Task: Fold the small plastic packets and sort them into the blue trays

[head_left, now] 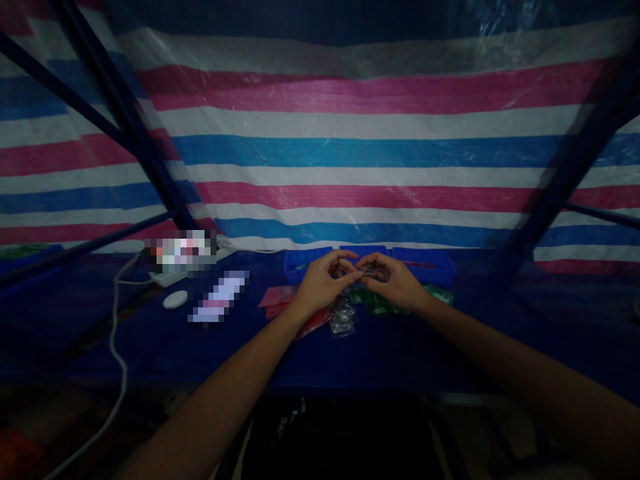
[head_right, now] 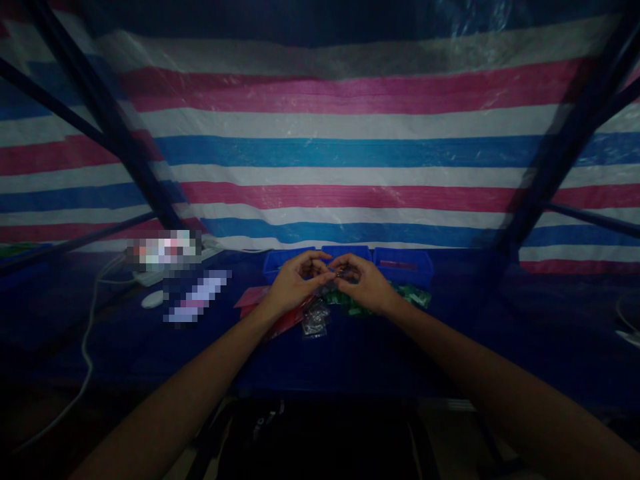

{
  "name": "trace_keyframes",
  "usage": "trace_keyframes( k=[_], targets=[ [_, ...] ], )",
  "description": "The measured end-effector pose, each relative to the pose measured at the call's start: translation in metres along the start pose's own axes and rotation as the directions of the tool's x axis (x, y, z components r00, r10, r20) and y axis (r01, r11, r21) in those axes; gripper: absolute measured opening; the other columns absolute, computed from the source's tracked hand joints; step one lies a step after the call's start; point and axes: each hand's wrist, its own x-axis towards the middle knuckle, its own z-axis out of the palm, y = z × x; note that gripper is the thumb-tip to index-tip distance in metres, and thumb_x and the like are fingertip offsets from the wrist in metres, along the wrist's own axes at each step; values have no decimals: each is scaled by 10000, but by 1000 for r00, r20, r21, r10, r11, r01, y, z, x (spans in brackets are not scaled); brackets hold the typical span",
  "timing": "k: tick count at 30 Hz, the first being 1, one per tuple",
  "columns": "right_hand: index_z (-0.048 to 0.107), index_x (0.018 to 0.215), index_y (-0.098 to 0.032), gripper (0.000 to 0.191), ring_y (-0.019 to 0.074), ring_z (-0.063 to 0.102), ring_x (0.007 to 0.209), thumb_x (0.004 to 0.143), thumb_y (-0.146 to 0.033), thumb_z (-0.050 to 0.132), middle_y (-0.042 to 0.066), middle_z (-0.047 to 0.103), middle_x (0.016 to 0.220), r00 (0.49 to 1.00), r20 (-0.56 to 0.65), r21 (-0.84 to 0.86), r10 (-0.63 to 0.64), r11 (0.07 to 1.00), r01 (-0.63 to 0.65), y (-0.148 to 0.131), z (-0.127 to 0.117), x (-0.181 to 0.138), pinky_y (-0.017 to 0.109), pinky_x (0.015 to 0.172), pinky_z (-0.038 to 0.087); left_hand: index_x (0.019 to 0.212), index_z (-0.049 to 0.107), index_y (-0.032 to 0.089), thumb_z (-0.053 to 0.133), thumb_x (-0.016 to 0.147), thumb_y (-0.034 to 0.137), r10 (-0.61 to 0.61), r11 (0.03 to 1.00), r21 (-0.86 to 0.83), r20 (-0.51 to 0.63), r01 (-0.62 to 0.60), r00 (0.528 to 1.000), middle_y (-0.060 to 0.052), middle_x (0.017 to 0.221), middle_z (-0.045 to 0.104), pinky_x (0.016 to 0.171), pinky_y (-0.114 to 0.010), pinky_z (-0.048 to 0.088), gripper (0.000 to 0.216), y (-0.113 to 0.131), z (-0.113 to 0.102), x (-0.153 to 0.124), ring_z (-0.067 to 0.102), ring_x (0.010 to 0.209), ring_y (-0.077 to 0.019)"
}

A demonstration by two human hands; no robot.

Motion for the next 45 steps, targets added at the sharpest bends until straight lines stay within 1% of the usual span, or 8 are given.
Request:
trace_keyframes(
  k=[5, 10, 14, 17, 28, 33, 38, 45],
  targets=[
    [607, 952, -224, 263, 190, 663, 917, 801, -407, 721, 36, 670, 987, 999, -29, 5, 33, 999, -33, -2, -5, 0, 337, 867, 536, 1206, 640, 236, 745, 834, 353, 4, 1000, 3, 5, -4, 1000, -66, 924, 732, 771, -353, 531, 404, 2, -2, 1, 674, 791, -186],
    [594, 907, -228, 199, 179, 629, 842, 818, -376, 694, 29, 641, 925, 1000, -12, -78, 11, 997, -11, -1, -6, -1, 314, 795, 519, 1209, 646, 229, 725, 851, 346, 12, 999, 30, 25, -13, 1000, -71, 944, 741, 772, -354, 537, 384, 4, -2, -1, 681, 798, -186],
    [584, 879, -230, 162, 177, 607, 807, 809, -346, 674, 17, 634, 879, 1000, -6, -126, 19, 992, -20, -3, -5, -2, 309, 755, 511, 1067, 712, 227, 721, 851, 349, 63, 992, 112, -11, -61, 998, -66, 963, 741, 800, -361, 533, 249, 7, 0, -3, 680, 841, -191],
    [577, 859, -223, 137, 162, 576, 748, 801, -319, 656, 7, 616, 827, 999, 16, -143, 31, 989, -28, -6, -6, -2, 293, 701, 488, 948, 743, 226, 715, 856, 356, 88, 982, 167, 11, -89, 996, -63, 960, 743, 818, -365, 524, 162, 10, 0, -3, 675, 860, -195],
    [504, 755, -220, 113, 120, 458, 634, 751, -242, 615, -47, 483, 689, 996, 75, -147, 50, 988, -39, -9, -6, -3, 249, 599, 380, 932, 751, 213, 687, 880, 342, 128, 965, 217, 93, -146, 987, -50, 953, 749, 823, -335, 505, 153, 15, 0, -4, 677, 874, -190],
    [530, 808, -223, 117, 127, 500, 668, 769, -269, 630, -36, 529, 740, 997, 64, -96, 53, 994, -46, -9, -6, -4, 252, 632, 421, 939, 743, 220, 673, 894, 336, 128, 967, 210, 73, -141, 989, -54, 950, 748, 820, -342, 507, 143, 19, -1, -4, 675, 862, -188],
    [563, 884, -234, 163, 156, 579, 794, 759, -259, 663, 2, 595, 881, 999, 43, 1, 28, 1000, -28, -6, -5, -2, 286, 748, 475, 961, 734, 215, 676, 893, 344, 105, 977, 182, 60, -114, 993, -59, 961, 746, 814, -347, 517, 157, 15, -2, -5, 677, 863, -188],
    [561, 866, -224, 118, 148, 548, 778, 779, -233, 639, -13, 567, 843, 997, 74, -50, 6, 999, -3, -6, -8, -2, 279, 738, 449, 953, 742, 213, 665, 898, 356, 139, 955, 254, 78, -154, 987, -59, 972, 746, 823, -345, 512, 171, 14, -3, -4, 669, 883, -186]
  ],
)
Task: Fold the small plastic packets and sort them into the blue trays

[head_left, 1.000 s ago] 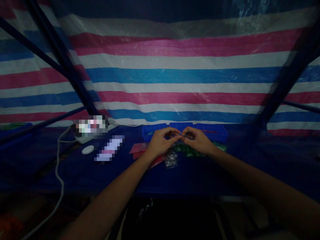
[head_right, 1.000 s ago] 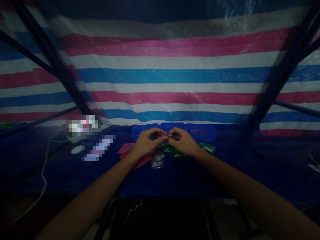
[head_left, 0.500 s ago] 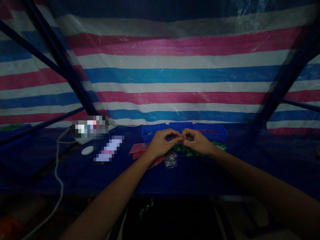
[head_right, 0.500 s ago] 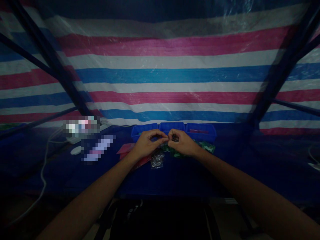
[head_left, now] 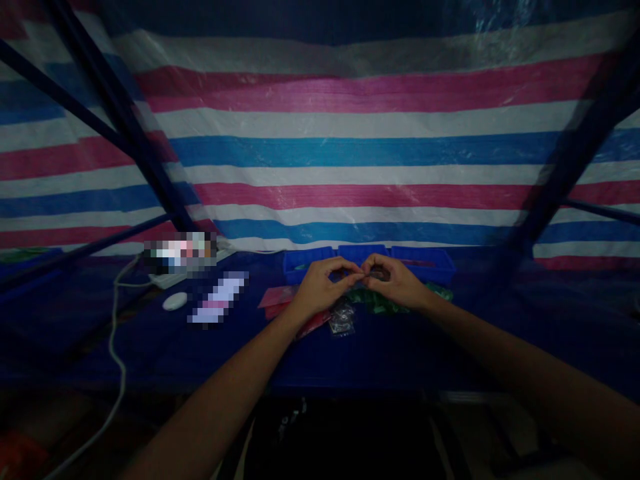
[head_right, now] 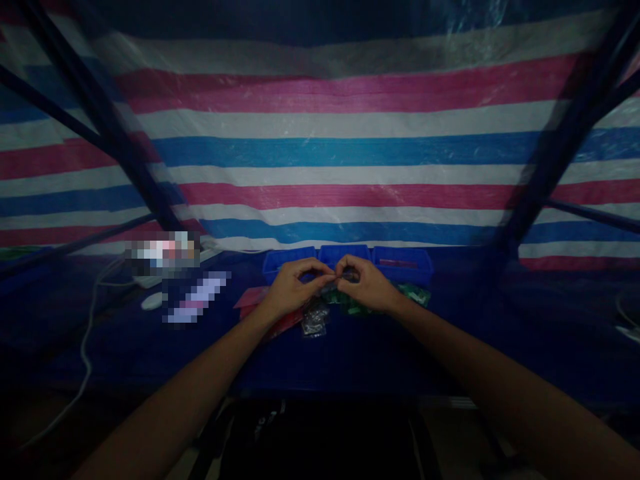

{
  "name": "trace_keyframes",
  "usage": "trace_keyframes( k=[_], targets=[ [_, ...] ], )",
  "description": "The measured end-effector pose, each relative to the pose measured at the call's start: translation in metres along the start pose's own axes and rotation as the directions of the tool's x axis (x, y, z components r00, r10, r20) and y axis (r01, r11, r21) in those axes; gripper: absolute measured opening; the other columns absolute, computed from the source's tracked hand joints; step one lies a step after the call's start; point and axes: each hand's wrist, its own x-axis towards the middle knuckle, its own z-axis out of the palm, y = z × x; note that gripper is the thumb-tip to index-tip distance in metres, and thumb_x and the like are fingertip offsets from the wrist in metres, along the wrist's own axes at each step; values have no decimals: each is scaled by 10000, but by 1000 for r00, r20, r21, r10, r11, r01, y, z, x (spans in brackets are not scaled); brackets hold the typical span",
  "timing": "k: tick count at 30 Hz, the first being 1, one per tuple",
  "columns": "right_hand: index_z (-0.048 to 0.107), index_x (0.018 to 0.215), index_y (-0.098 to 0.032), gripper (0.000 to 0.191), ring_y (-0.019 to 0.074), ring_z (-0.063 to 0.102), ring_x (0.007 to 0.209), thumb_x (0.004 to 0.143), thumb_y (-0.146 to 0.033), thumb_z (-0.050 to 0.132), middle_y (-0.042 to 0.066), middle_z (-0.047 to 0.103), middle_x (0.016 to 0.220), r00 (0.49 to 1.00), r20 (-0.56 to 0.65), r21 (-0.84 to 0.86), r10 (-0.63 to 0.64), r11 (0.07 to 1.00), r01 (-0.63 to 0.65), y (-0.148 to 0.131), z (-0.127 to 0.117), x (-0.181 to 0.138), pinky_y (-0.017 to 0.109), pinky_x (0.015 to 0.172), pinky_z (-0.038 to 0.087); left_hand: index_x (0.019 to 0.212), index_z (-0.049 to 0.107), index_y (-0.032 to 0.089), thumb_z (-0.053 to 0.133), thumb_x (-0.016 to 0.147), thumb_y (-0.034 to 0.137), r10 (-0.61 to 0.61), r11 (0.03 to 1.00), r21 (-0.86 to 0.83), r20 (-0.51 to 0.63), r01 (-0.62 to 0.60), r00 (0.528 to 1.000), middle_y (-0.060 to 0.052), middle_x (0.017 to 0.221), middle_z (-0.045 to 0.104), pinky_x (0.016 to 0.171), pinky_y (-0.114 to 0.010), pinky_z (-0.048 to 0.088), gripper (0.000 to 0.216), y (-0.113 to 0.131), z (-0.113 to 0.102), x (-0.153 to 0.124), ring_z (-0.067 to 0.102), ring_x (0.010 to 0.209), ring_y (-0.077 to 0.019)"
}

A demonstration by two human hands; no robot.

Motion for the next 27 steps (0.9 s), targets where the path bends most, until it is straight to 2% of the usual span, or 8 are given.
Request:
trace_keyframes(
  k=[14, 20, 27],
  targets=[
    [508, 818, -226, 63, 140, 442, 681, 762, -204, 530, -32, 485, 766, 1000, -23, -69, 12, 998, -13, 5, -4, 2, 271, 647, 363, 961, 722, 181, 633, 917, 351, 1, 999, 35, 30, -2, 1000, -57, 956, 741, 817, -323, 504, 197, 5, 2, 2, 662, 855, -178],
    [509, 831, -225, 60, 152, 454, 731, 771, -220, 517, -20, 483, 798, 1000, -1, -21, -9, 1000, 9, 4, -6, 2, 279, 666, 368, 957, 715, 188, 631, 915, 348, -4, 1000, 11, 17, 4, 1000, -62, 949, 736, 811, -329, 509, 186, 3, 2, 2, 656, 846, -178],
    [543, 878, -228, 71, 145, 486, 721, 811, -230, 567, -20, 521, 815, 1000, -27, -59, 4, 998, -6, 9, -4, 2, 275, 658, 397, 996, 704, 194, 639, 908, 342, -28, 999, -20, 13, 28, 1000, -70, 996, 732, 832, -345, 518, 184, -4, 5, 0, 663, 884, -185]
  ],
)
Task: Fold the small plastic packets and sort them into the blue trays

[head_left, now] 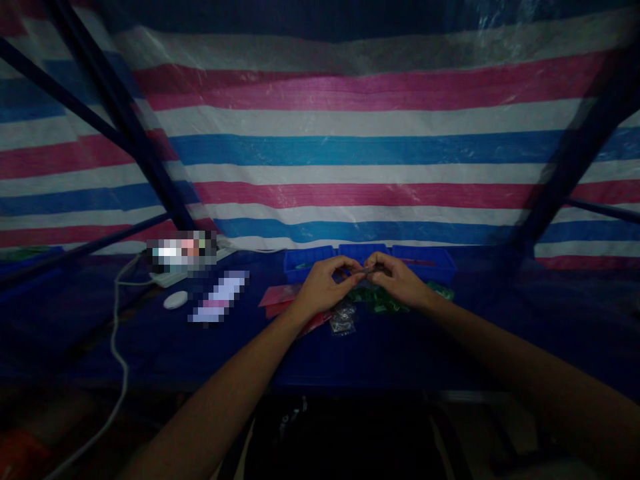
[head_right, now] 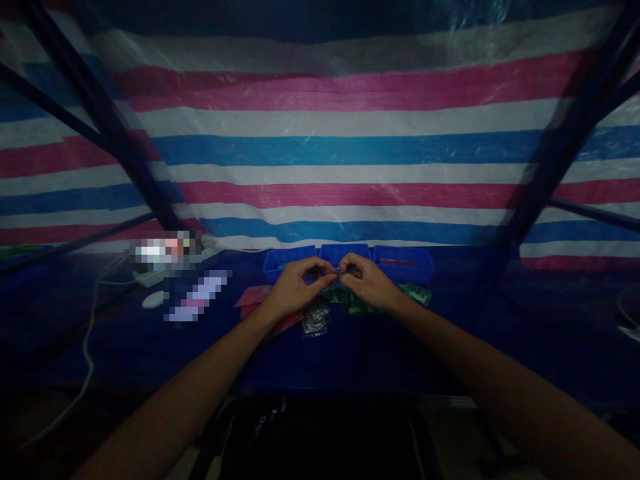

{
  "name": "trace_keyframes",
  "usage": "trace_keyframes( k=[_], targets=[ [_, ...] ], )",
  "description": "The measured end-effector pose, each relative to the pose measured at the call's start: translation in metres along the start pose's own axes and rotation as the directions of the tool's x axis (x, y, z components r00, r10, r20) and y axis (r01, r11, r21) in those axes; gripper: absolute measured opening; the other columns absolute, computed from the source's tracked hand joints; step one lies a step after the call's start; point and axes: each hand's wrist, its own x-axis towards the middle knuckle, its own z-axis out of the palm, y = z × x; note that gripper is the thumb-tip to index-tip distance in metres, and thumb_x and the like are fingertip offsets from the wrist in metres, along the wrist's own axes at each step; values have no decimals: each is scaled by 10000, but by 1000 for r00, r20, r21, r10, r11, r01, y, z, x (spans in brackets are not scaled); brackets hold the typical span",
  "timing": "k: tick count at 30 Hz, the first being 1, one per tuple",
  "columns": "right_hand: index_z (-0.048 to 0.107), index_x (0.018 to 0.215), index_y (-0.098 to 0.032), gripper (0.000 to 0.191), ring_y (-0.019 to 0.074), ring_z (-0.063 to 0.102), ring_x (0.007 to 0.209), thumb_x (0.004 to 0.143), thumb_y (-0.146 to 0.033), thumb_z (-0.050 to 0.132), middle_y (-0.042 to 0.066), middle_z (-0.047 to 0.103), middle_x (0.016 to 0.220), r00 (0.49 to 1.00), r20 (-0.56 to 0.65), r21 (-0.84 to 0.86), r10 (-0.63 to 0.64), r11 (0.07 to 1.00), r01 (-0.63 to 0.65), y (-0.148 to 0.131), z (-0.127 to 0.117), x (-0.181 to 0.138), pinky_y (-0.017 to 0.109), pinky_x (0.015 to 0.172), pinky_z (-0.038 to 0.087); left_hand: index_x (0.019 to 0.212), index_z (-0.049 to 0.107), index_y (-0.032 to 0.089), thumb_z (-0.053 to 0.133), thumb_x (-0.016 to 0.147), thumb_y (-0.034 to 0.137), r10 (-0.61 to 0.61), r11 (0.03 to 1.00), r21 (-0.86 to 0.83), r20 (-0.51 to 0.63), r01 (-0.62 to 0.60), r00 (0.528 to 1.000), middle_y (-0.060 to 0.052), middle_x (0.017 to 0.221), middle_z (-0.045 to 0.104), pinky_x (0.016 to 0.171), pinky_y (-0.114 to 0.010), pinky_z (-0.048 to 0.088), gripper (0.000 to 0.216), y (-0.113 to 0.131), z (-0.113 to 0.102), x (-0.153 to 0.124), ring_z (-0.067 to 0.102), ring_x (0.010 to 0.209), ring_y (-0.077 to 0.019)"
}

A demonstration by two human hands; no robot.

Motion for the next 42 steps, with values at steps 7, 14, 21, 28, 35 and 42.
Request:
trace_keyframes(
  k=[7, 14, 21, 28, 35, 42],
  targets=[
    [621, 909, -218, 167, 167, 591, 770, 854, -374, 642, 21, 642, 877, 998, -57, -23, 0, 1000, -1, -6, 2, 0, 309, 715, 480, 975, 695, 193, 615, 927, 370, -11, 1000, 23, -25, 11, 1000, -68, 967, 724, 804, -340, 514, 201, -2, -3, 1, 658, 870, -184],
    [682, 950, -207, 252, 177, 641, 793, 829, -427, 706, 49, 702, 929, 997, -74, 47, 28, 999, -25, -6, 3, 0, 324, 739, 508, 977, 685, 190, 603, 935, 365, -10, 1000, 22, -45, 11, 999, -71, 967, 713, 813, -344, 516, 198, -4, -4, 1, 651, 873, -185],
    [715, 896, -197, 313, 159, 622, 692, 804, -497, 721, 35, 717, 848, 989, -138, -63, 59, 996, -69, -11, 1, 0, 301, 646, 488, 1006, 682, 178, 607, 931, 371, -20, 1000, -5, -100, 19, 995, -73, 971, 713, 839, -349, 530, 220, -5, -4, 1, 658, 889, -188],
    [743, 894, -217, 286, 185, 640, 743, 801, -487, 734, 39, 736, 868, 989, -127, -91, 69, 993, -81, -8, -1, 0, 339, 706, 505, 1011, 700, 203, 614, 930, 389, -33, 999, 29, -66, 35, 997, -74, 990, 728, 834, -363, 534, 221, -7, -5, 1, 660, 861, -185],
    [756, 951, -229, 266, 178, 628, 768, 843, -465, 698, 36, 725, 885, 995, -79, -37, 60, 997, -63, -4, -4, 1, 343, 732, 502, 963, 685, 192, 610, 932, 423, -54, 999, 3, -114, 54, 992, -66, 926, 710, 800, -350, 535, 244, -11, -3, 1, 650, 826, -174],
    [748, 907, -206, 311, 156, 599, 683, 801, -498, 731, 21, 696, 777, 988, -96, -12, 117, 993, -119, -2, -6, 0, 314, 668, 483, 976, 688, 209, 625, 923, 430, -59, 997, -51, -96, 54, 994, -68, 969, 720, 802, -350, 543, 235, -14, -2, 1, 662, 866, -181]
  ],
)
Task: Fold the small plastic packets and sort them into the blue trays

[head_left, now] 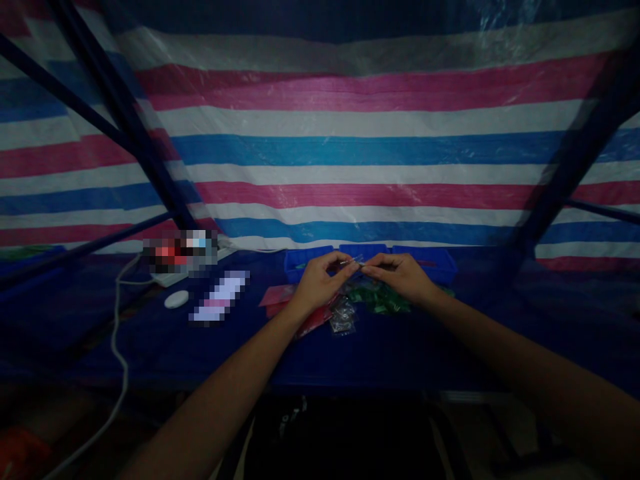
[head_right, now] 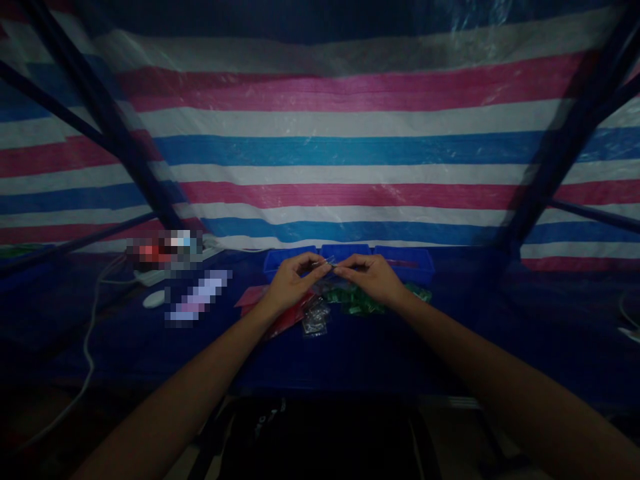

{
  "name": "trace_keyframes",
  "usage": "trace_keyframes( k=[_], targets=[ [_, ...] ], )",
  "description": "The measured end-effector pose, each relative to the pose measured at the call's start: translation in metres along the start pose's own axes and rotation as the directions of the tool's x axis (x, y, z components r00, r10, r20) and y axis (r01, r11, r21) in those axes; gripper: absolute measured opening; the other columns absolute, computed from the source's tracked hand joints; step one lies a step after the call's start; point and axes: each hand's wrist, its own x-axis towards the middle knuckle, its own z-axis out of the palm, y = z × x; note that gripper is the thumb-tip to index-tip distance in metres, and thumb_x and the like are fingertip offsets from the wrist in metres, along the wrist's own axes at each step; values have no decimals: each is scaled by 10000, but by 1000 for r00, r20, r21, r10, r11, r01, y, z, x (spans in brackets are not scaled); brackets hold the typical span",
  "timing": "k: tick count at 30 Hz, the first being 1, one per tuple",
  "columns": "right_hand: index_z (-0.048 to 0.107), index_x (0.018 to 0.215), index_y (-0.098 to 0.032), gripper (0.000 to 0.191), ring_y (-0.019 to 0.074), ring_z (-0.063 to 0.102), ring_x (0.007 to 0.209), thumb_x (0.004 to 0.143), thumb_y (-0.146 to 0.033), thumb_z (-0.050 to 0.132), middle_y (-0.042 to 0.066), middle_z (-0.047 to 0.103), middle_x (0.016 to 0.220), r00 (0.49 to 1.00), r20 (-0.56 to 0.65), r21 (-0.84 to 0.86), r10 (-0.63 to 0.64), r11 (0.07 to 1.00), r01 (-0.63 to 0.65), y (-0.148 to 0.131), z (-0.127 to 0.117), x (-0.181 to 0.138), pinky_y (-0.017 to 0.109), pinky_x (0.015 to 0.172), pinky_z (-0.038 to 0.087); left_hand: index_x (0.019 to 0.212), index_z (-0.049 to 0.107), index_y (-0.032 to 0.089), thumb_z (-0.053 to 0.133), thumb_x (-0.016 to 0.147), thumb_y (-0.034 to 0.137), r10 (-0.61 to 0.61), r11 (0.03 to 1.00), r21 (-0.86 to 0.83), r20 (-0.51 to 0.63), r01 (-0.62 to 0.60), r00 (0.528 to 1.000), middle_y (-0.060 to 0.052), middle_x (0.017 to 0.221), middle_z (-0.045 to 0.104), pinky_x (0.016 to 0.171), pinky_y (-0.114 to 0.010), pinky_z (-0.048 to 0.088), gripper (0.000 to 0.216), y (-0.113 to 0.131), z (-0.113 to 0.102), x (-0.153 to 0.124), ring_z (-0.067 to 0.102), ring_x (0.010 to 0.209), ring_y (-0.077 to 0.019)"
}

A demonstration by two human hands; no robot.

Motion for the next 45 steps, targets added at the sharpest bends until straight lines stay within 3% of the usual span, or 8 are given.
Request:
trace_keyframes(
  k=[6, 10, 13, 18, 23, 29, 37, 45],
  targets=[
    [730, 896, -193, 345, 164, 602, 682, 790, -521, 725, 36, 719, 827, 987, -145, -64, -65, 996, 56, 4, -8, 6, 302, 647, 476, 1099, 691, 209, 634, 908, 465, -6, 984, 177, 37, -1, 999, -83, 993, 735, 785, -360, 534, 324, -2, -2, -1, 676, 855, -201],
    [728, 915, -177, 382, 182, 607, 691, 826, -546, 681, 62, 731, 864, 924, -358, -177, -137, 981, 76, 11, -22, 12, 311, 645, 472, 1079, 713, 206, 656, 886, 473, 89, 918, 367, 187, -153, 978, -86, 1041, 726, 888, -392, 505, 335, -5, -2, -4, 666, 969, -236],
    [724, 931, -187, 338, 192, 611, 717, 879, -511, 639, 72, 722, 902, 872, -412, -360, -265, 926, 112, 15, -34, 13, 329, 675, 481, 1134, 709, 205, 713, 836, 467, 106, 884, 412, 285, -222, 953, -99, 1105, 716, 944, -394, 486, 396, -10, 0, -5, 655, 1036, -252],
    [723, 965, -217, 222, 243, 614, 864, 944, -384, 578, 86, 695, 948, 828, -308, -650, -469, 739, 177, 18, -46, 16, 413, 832, 486, 1111, 722, 222, 692, 854, 364, 107, 879, 412, 323, -241, 940, -90, 1084, 725, 922, -370, 494, 296, -14, -1, -4, 664, 1008, -239],
    [758, 1029, -231, 237, 323, 553, 1079, 949, -310, 549, 103, 718, 1042, 887, -61, -764, -458, 593, 254, 25, -47, 24, 521, 958, 455, 994, 751, 234, 634, 875, 286, 103, 893, 395, 289, -216, 952, -64, 1010, 741, 887, -352, 501, 175, -9, -2, -2, 673, 939, -218],
    [749, 1063, -234, 247, 317, 572, 1044, 947, -336, 556, 107, 723, 1025, 902, 50, -698, -428, 631, 338, 13, -38, 15, 516, 967, 448, 951, 751, 232, 580, 867, 214, 96, 898, 397, 242, -189, 966, -48, 966, 740, 873, -357, 502, 191, -8, -4, -1, 670, 914, -209],
    [719, 936, -232, 257, 254, 597, 862, 908, -468, 620, 85, 689, 865, 827, 504, -627, -249, 552, 549, -22, -13, -15, 383, 779, 455, 989, 728, 197, 616, 827, 208, 107, 887, 405, 284, -221, 953, -70, 988, 720, 897, -365, 502, 197, -7, 0, -4, 658, 941, -223],
    [692, 919, -209, 122, 267, 599, 901, 821, -275, 664, 105, 686, 894, 790, 575, -650, -213, 468, 599, -22, -5, -21, 383, 827, 451, 997, 701, 199, 538, 953, 289, 137, 885, 396, 276, -243, 951, -71, 979, 699, 909, -375, 497, 192, 3, 1, -5, 645, 956, -218]
  ],
)
